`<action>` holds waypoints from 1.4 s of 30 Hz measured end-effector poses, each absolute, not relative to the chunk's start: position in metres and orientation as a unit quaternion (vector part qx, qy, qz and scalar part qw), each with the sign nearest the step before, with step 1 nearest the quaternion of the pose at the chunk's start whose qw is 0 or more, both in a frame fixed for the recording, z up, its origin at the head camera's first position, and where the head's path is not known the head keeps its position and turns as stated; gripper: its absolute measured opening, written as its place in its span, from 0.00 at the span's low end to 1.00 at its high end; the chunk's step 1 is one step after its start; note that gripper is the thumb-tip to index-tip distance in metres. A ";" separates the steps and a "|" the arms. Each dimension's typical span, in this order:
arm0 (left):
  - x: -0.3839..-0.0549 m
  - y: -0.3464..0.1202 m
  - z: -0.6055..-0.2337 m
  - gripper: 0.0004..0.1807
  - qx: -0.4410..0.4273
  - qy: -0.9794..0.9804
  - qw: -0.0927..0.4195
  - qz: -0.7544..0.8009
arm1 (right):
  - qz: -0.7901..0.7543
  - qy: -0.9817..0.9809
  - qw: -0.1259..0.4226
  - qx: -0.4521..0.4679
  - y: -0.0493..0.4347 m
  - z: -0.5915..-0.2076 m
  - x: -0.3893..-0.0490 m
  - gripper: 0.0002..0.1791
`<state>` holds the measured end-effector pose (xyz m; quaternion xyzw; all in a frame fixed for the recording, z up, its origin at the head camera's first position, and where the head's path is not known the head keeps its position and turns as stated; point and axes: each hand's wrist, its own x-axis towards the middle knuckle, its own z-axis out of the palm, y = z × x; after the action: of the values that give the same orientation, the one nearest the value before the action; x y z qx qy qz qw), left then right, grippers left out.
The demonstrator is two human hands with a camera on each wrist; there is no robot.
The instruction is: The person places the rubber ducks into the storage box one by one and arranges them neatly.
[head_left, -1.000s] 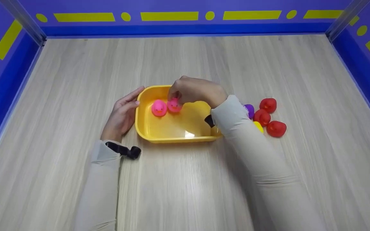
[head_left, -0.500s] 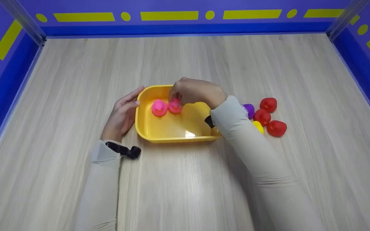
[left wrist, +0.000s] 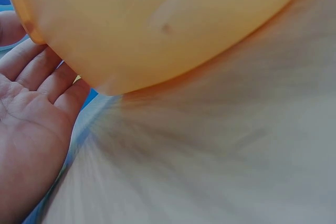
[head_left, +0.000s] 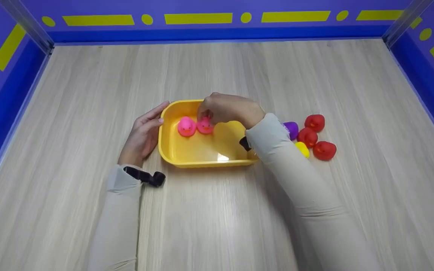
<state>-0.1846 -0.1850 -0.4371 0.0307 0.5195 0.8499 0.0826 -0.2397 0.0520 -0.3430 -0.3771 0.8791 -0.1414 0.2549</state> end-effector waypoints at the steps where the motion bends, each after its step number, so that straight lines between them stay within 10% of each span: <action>1: -0.184 -0.185 -0.437 0.29 0.031 0.519 0.084 0.850 | -0.141 0.879 0.257 -0.377 0.052 -0.343 -0.240 0.13; 42: -0.184 -0.185 -0.437 0.29 0.034 0.508 0.086 0.856 | -0.111 0.884 0.227 -0.394 0.057 -0.323 -0.226 0.20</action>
<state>-0.1843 -0.1849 -0.4371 0.0343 0.5084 0.8561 0.0858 -0.2261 0.0573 -0.3227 -0.3939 0.8839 -0.1106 0.2265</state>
